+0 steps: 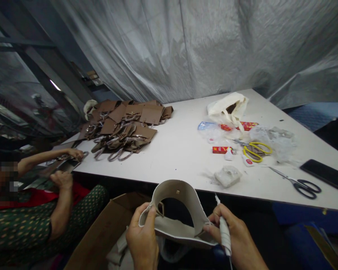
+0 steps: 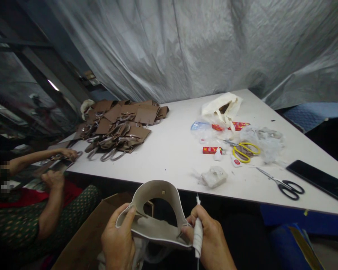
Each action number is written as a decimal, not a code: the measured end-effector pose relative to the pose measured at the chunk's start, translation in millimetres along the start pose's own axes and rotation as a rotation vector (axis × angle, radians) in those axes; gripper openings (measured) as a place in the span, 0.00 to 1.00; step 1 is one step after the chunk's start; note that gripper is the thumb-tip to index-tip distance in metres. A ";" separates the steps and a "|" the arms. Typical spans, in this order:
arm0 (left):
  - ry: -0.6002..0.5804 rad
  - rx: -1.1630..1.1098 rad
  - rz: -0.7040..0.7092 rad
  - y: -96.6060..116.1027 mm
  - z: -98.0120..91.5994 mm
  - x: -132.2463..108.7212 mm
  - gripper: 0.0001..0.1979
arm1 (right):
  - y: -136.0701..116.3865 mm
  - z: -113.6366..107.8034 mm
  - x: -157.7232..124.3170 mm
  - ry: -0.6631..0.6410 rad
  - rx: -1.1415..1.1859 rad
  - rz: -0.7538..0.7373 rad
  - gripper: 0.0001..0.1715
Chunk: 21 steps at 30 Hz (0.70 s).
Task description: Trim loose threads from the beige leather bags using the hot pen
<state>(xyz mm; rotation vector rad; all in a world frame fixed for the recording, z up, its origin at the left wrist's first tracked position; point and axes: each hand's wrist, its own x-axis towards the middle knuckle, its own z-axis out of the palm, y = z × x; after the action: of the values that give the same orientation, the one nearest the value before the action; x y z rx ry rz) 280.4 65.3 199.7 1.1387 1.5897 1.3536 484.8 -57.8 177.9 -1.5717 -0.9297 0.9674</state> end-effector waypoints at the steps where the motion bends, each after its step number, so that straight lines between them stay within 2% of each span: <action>1: 0.001 -0.019 -0.021 -0.5 -1.0 -0.6 0.20 | -1.7 -0.6 0.3 0.017 -0.010 -0.003 0.14; 8: -0.077 -0.230 -0.209 -14.1 -13.2 -5.8 0.22 | -10.3 0.0 0.4 0.079 -0.064 -0.062 0.14; 11: -0.154 -0.257 -0.290 -23.6 -25.6 -7.2 0.23 | -12.1 4.9 -0.4 0.121 -0.132 -0.106 0.14; 13: -0.154 -0.225 -0.287 -27.4 -37.5 -4.4 0.24 | -14.6 7.8 0.6 0.117 -0.130 -0.145 0.14; 15: -0.051 -0.220 -0.224 -24.9 -51.7 4.5 0.23 | -19.8 8.5 2.8 0.080 -0.115 -0.185 0.15; 18: 0.111 -0.252 -0.004 -3.8 -72.1 29.6 0.18 | -33.5 5.9 5.9 0.034 -0.095 -0.219 0.15; 20: 0.078 -0.218 0.127 19.7 -80.2 48.6 0.16 | -45.3 4.7 6.1 -0.006 -0.030 -0.197 0.16; 21: -0.025 -0.162 0.152 32.6 -81.2 56.5 0.16 | -51.3 5.1 5.5 -0.029 0.019 -0.172 0.16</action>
<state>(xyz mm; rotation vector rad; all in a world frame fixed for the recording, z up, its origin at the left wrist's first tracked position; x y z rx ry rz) 191.4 93.9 245.7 1.1912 1.3714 1.5308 477.3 -41.9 226.6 -1.4398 -1.0547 0.8764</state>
